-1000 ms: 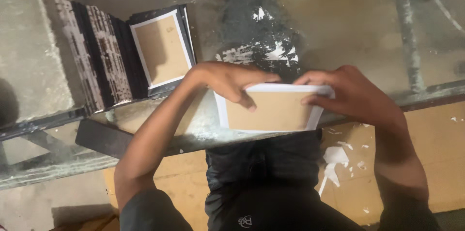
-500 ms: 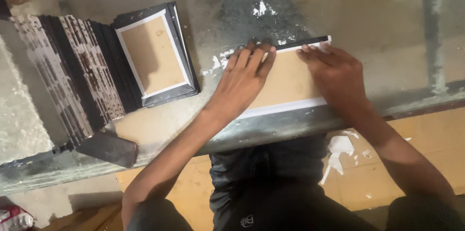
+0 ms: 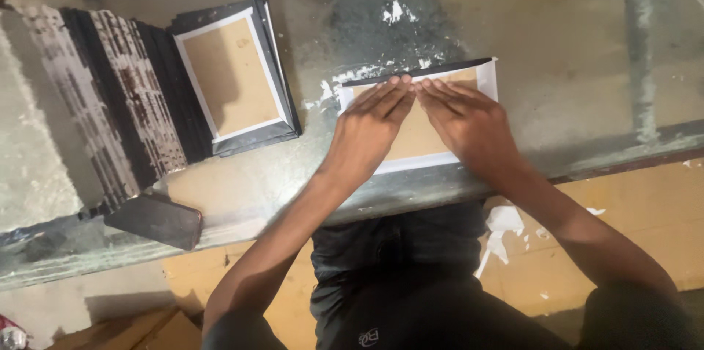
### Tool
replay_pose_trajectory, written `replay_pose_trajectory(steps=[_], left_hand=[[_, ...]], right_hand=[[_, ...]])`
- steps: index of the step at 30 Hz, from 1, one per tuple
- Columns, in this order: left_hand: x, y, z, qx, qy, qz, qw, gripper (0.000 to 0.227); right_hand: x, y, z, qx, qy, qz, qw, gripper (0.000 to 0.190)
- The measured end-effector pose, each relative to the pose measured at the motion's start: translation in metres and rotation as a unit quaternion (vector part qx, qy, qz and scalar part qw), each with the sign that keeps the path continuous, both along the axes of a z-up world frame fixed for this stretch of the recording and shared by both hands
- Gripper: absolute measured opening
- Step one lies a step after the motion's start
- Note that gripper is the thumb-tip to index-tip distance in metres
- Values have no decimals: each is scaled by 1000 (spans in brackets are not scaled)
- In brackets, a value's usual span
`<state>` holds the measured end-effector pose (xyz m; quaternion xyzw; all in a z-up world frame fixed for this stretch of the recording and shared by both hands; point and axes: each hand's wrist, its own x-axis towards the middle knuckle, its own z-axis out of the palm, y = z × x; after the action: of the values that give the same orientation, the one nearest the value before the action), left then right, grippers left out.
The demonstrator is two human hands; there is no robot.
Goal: The person assembles small photo frames by hand on a glass table. They pick up a frame back, place a white mat and a printed image inside, and press the edges to secure the assembly. The person repeats this process for multiple frames, stacking the finished units on the left side of the workspace.
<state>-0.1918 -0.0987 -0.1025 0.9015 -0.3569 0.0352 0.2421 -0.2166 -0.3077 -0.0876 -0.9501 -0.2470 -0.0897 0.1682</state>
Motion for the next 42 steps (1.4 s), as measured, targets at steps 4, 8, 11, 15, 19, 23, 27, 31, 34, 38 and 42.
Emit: replay_pose_trajectory(steps=[4,8,11,15,19,23,27,31,34,38,42], left_hand=[[-3,0,-1,-16,-13,13,1000,41],[-4,-2,-2,-2,-36,18,999,38],[-7,-7,6,49,-45,25,997,35],[-9,-38,21,97,143,39,984,71],[-17,-42,9,5,-39,42,998,104],[-37,24,6,60,33,141,988,106],[-42,39,17,100,-12,173,980,93],[-23,3,18,10,-8,200,980,54],[-2,-19,23,9,27,185,982,40],[24,-11,51,65,146,163,974,47],[24,23,70,66,304,59,949,50]], right_hand=[[-2,0,4,33,139,-85,986,25],[-8,-5,0,-128,-23,-24,991,73],[-20,-24,-2,-164,9,-86,983,90],[-23,-38,-6,-237,-13,-109,965,96],[-27,-36,-15,-236,-12,-120,964,99],[-37,-42,-15,-124,61,-148,979,108],[-31,-28,-7,-106,51,-209,971,118],[-40,15,-4,-11,110,-195,975,118],[-37,42,-9,-12,148,-173,974,126],[-46,29,-9,86,142,-250,954,148],[-70,14,-18,373,-6,-239,896,125]])
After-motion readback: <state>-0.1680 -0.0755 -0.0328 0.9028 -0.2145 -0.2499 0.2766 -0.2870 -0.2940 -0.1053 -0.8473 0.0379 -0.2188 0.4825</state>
